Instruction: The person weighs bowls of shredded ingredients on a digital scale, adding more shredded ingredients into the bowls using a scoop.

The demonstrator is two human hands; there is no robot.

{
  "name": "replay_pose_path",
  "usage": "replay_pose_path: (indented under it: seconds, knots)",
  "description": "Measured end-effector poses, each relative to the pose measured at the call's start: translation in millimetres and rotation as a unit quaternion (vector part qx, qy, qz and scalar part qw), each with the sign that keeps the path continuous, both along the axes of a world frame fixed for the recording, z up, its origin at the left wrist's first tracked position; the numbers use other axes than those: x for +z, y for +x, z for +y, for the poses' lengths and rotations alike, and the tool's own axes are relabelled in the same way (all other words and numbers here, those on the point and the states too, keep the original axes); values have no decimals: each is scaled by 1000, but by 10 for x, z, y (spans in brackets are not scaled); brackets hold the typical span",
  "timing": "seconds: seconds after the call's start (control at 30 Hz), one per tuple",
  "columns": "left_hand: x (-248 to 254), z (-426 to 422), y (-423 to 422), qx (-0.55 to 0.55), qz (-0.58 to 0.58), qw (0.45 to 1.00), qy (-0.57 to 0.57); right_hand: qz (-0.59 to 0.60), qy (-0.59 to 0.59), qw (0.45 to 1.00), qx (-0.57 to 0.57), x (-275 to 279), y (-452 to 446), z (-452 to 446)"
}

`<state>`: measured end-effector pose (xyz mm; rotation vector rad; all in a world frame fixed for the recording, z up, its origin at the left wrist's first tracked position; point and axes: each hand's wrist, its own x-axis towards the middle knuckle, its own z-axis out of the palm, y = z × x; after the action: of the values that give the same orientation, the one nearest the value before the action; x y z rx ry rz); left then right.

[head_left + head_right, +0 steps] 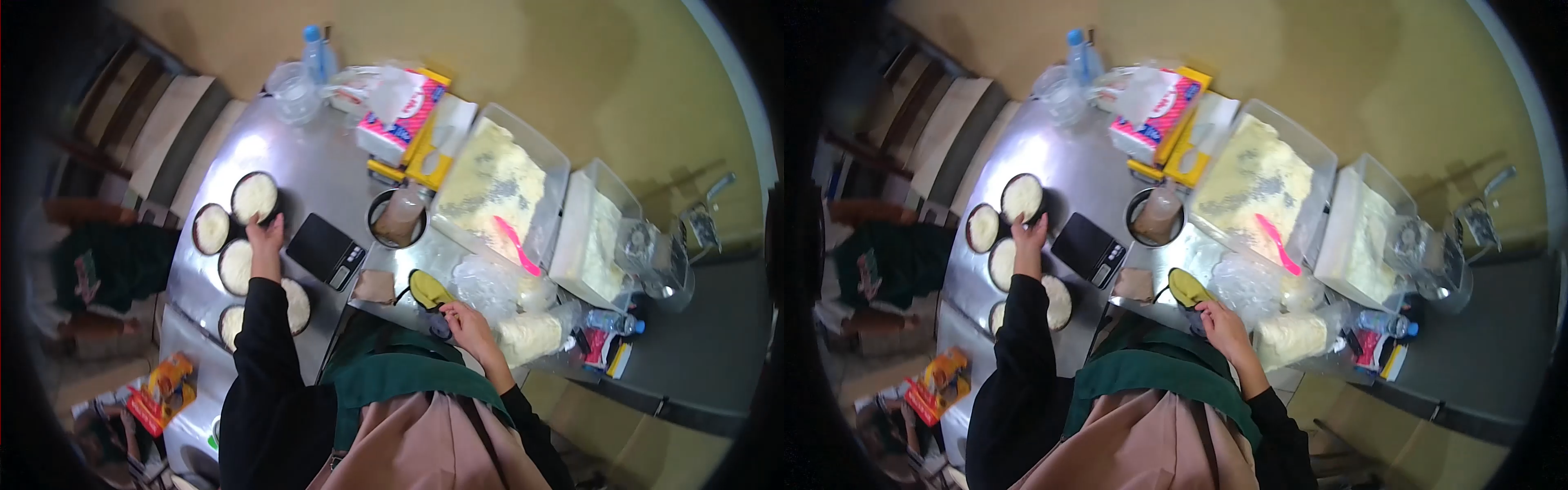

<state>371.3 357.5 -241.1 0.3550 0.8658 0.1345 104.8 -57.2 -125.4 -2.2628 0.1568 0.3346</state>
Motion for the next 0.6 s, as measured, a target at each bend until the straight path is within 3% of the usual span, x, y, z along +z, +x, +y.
replay_pose_path:
  seconds: [0.07, 0.13, 0.2, 0.27, 0.4, 0.47, 0.6]
  knots:
    - [-233, 89, 96, 20, -14, 999, 21, -4, -48, 995, -84, 320, 88, -58]
    - [-269, 89, 157, 61, 61, 995, 56, -49, -105, 984, -138, 532, 209, -256]
    - [-321, 140, 191, 57, 59, 994, 74, -152, -227, 949, -158, 632, 362, -499]
    - [-413, 201, 219, 32, 57, 993, 96, -163, -320, 922, -146, 631, 568, -748]
    - [-519, 280, 251, 9, 39, 992, 122, -75, -381, 909, -152, 357, 828, -999]
    - [-440, 220, 224, 24, 19, 992, 124, 62, -422, 893, -141, 279, 942, -998]
    - [21, -49, 3, 15, -9, 996, 88, 59, -432, 891, -129, 60, 1015, -1138]
